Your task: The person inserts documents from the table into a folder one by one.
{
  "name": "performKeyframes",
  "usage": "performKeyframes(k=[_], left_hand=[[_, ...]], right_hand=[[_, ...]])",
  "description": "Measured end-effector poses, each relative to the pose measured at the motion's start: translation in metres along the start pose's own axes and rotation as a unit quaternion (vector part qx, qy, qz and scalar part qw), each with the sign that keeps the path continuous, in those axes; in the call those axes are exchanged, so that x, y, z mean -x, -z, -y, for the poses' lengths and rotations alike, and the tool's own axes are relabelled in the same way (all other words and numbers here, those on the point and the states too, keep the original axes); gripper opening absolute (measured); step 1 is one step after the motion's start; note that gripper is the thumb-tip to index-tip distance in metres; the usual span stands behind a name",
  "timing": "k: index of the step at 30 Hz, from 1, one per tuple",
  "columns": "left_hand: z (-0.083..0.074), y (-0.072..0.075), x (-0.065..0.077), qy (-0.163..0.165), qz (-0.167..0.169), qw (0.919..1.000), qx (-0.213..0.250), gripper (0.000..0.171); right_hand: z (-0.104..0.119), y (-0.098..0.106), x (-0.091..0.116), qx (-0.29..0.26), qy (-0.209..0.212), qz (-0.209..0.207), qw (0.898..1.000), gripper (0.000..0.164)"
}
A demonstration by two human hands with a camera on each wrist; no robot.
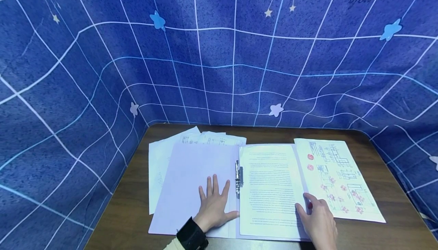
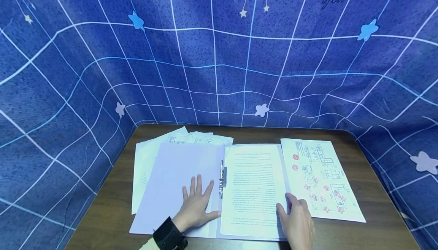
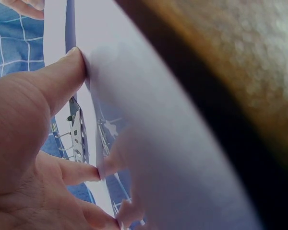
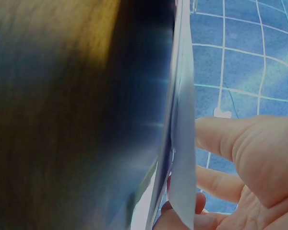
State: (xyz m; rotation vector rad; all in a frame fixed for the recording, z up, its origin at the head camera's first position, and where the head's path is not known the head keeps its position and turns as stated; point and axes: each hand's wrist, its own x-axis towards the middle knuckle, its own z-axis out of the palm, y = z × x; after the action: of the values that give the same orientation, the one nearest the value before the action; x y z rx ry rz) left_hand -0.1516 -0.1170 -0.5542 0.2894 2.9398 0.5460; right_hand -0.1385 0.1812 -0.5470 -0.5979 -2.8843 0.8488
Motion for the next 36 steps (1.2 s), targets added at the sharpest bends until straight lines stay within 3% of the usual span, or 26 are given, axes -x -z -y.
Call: performKeyframes(k=[19, 29, 36], left_hand=[[0.000, 0.003, 0.002, -0.002, 0.009, 1.0000, 0.000, 0.103], [0.002, 0.002, 0.003, 0.000, 0.008, 1.0000, -0.001, 0.104], [0.002, 0.004, 0.005, -0.004, 0.008, 1.0000, -0.001, 0.103]], right_hand=[[0.000, 0.025, -0.001, -0.001, 0.030, 0.028, 0.999, 0.057], [0.002, 0.047, -0.010, -0.003, 0.077, -0.043, 0.996, 0.044], [0.000, 0.055, -0.014, -0.012, 0.103, -0.070, 0.992, 0.040]])
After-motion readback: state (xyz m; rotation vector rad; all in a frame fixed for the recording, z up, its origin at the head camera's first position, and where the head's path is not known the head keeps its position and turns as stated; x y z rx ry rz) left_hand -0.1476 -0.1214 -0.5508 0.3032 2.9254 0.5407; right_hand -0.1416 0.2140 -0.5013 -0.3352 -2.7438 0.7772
